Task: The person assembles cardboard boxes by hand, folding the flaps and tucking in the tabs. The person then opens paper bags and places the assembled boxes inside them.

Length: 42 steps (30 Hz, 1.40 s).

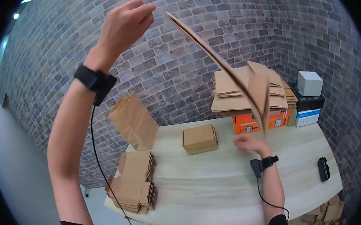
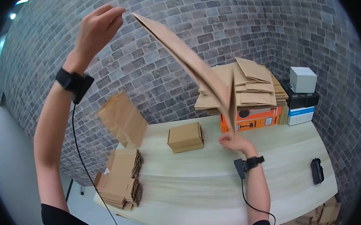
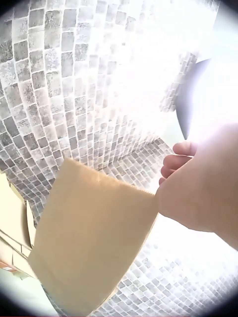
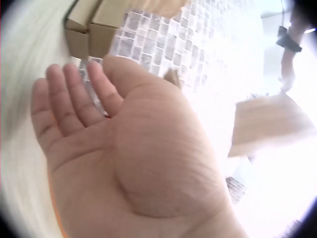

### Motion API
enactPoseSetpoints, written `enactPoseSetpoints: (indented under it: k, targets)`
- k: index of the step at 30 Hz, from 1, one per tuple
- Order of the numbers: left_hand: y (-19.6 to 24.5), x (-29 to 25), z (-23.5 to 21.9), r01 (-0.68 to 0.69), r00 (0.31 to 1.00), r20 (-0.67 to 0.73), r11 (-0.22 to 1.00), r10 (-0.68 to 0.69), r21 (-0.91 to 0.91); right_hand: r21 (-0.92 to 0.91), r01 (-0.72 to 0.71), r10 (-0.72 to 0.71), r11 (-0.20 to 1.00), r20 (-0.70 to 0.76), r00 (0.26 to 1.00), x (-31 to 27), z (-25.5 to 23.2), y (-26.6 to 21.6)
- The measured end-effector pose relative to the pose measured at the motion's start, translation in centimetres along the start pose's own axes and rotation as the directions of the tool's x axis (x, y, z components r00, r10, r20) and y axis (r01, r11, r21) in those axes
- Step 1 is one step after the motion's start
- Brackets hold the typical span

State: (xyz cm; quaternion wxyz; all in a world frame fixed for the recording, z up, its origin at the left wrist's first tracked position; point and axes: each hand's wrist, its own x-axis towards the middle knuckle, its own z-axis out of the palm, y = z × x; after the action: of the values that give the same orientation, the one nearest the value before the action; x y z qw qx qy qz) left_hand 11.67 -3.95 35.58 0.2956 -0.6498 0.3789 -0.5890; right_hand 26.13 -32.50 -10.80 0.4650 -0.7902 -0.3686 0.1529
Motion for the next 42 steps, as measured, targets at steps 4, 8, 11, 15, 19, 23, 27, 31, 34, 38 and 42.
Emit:
enactPoseSetpoints:
  k: [4, 8, 11, 15, 19, 23, 27, 31, 34, 38, 42]
  targets:
    - [7.0, -9.1, -0.2, 0.794, 0.585, 0.301, 0.454, -0.753, -0.405, 0.742, -0.025, 0.108, 0.670, -0.064, 0.992, -6.6, 1.2, -7.8]
    - [26.7, -18.7, -2.4, 0.468, -0.167, 0.980, -0.866, 0.108, 0.175, 0.999, -0.040, 0.227, 0.007, 0.038, 0.973, -11.4, 7.4, -9.0]
    - [38.8, -21.2, -7.0, 0.167, 0.042, 0.999, -0.986, 0.032, 0.024, 0.885, -0.089, 0.402, 0.456, -0.116, 0.908, -12.8, 10.7, -11.1]
    - [39.0, -18.2, -10.7, -0.059, 0.034, 0.999, -0.998, 0.016, 0.018, 0.616, -0.129, 0.293, 0.777, -0.172, 0.941, -14.2, 13.4, -12.0]
    - [40.5, -19.4, -12.7, 0.071, 0.052, 0.938, -0.936, -0.343, -0.346, 0.487, -0.058, 0.175, 0.871, -0.197, 0.965, -15.9, 17.5, -13.4]
    - [41.6, -17.6, -17.5, 0.149, 0.422, 0.857, -0.910, -0.295, -0.387, 0.566, -0.117, 0.175, 0.816, -0.049, 0.983, -18.0, 20.4, -14.2]
    - [40.6, -16.8, -17.7, 0.353, 0.481, 0.851, -0.842, -0.212, -0.409, 0.605, -0.128, 0.205, 0.786, -0.061, 0.977, -19.8, 20.0, -15.8]
    - [40.9, -17.9, -16.2, 0.294, 0.367, 0.833, -0.798, -0.414, -0.526, 0.624, -0.028, 0.225, 0.781, -0.239, 0.945, -23.2, 16.4, -22.8]
    - [38.8, -16.7, -13.9, 0.372, 0.271, 0.811, -0.721, -0.518, -0.585, 0.647, -0.020, 0.118, 0.762, -0.108, 0.987, -24.7, 14.6, -28.0]
    - [35.4, -14.0, -11.1, 0.418, 0.372, 0.692, -0.554, -0.619, -0.720, 0.646, -0.092, 0.152, 0.758, -0.037, 0.988, -23.2, 13.4, -29.5]
    - [34.4, -12.3, -9.7, 0.395, 0.259, 0.697, -0.585, -0.669, -0.709, 0.697, 0.056, -0.038, 0.715, -0.040, 0.998, -22.2, 12.0, -26.6]
